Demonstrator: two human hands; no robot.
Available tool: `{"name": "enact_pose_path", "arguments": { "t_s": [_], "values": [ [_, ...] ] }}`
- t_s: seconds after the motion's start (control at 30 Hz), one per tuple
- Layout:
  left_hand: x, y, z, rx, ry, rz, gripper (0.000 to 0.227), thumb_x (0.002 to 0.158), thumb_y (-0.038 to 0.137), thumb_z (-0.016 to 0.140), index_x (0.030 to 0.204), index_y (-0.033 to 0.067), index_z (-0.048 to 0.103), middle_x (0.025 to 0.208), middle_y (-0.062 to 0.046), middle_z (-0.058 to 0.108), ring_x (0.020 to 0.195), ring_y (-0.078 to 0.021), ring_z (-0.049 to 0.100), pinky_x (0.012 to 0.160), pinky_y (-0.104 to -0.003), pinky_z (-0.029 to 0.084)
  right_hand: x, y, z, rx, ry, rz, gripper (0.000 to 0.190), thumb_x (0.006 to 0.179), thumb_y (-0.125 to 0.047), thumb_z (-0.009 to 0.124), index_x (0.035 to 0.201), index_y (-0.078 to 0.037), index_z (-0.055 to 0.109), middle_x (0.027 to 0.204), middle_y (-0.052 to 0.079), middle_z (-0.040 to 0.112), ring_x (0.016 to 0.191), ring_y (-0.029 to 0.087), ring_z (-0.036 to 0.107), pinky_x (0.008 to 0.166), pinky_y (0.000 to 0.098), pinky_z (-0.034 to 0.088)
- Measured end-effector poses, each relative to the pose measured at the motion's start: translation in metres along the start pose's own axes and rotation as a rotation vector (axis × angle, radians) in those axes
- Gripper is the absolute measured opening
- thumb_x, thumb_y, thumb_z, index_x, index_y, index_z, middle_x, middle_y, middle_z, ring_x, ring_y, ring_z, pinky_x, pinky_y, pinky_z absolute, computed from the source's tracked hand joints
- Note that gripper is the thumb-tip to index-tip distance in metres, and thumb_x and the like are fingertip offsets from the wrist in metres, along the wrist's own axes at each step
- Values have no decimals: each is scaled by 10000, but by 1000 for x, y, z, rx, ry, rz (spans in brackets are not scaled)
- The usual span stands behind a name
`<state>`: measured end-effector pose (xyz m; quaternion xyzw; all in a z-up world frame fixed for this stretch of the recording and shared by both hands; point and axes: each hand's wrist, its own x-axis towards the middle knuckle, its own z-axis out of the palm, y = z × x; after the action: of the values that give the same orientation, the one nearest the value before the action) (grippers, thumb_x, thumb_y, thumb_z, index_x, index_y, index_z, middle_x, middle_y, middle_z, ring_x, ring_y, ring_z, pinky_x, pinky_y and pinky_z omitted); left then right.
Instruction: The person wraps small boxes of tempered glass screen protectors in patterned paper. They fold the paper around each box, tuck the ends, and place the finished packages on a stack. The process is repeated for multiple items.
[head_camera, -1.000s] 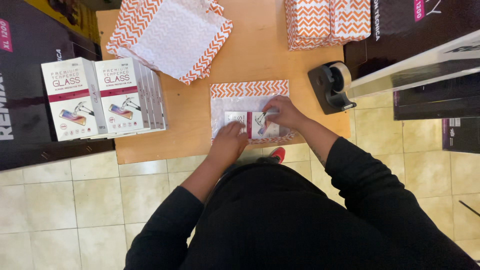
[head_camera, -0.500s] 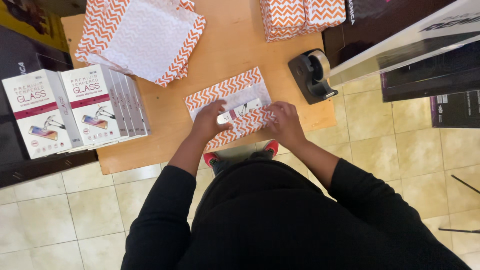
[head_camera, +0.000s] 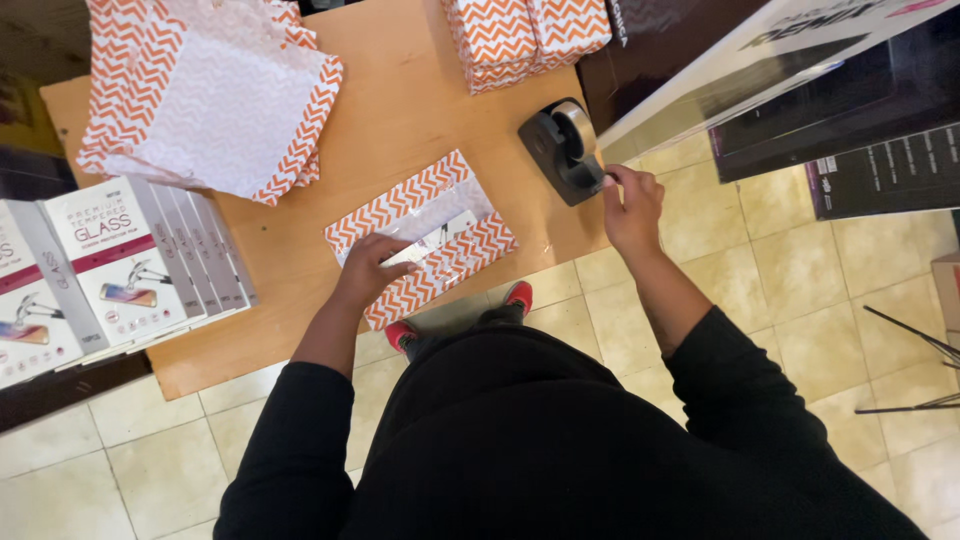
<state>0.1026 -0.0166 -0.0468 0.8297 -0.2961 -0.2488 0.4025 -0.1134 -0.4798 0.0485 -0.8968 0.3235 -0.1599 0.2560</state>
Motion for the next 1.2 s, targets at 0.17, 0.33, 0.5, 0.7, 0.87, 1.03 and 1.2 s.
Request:
{"name": "enact_pose_path", "arguments": {
  "t_s": [0.17,0.33,0.5,0.7,0.87,1.03,1.2],
  "values": [
    [0,21,-7,10,-49,-98,528,881,407,1022,1366,262,873,1257,-101,753,1162,-340,711,1115,-434,524,42,27,6,250,-182,257,123,1061,-367,842,1165,-306,868,1102,17,702,1095,242,712,1053,413,543],
    [-3,24,-8,-31,-39,-129,525,878,388,1028,1362,257,873,1263,-85,748,1165,-317,687,1100,-414,532,31,7,-23,461,-173,410,104,1007,-318,865,1025,-216,854,780,-37,680,712,82,585,669,273,442],
    [-4,21,-8,-46,-43,-149,527,880,384,1033,1364,252,872,1257,-71,748,1161,-288,675,1086,-404,534,3,7,-38,664,-337,774,344,1011,-296,896,1263,-72,825,1063,27,775,976,157,767,952,443,672],
    [0,20,-4,-55,-17,-128,530,844,367,1046,1323,215,878,1203,-81,744,1147,-306,669,1093,-402,536,-47,-26,4,651,-798,1011,409,938,-201,922,1294,-62,775,1052,7,707,1021,199,739,1058,452,635],
    [-3,7,0,-69,6,-120,535,808,382,1055,1297,246,886,1173,-60,754,1140,-283,694,1088,-382,555,-58,-98,73,530,-867,261,212,978,-193,918,1176,-132,874,959,104,841,941,215,833,870,393,694],
    [1,-2,4,-68,47,-58,551,778,397,1068,1281,261,891,1116,-57,737,1108,-294,691,1086,-398,550,-39,-179,120,303,-841,-190,169,1013,-341,891,1179,-325,915,959,4,883,976,226,847,939,360,654],
    [-1,-17,12,-49,67,-10,572,782,422,1063,1307,306,871,1149,-44,740,1141,-302,704,1142,-413,526,-33,-206,142,255,-1011,-342,709,1061,-185,826,1700,-355,570,954,25,862,844,192,808,885,359,642]
  ]
}}
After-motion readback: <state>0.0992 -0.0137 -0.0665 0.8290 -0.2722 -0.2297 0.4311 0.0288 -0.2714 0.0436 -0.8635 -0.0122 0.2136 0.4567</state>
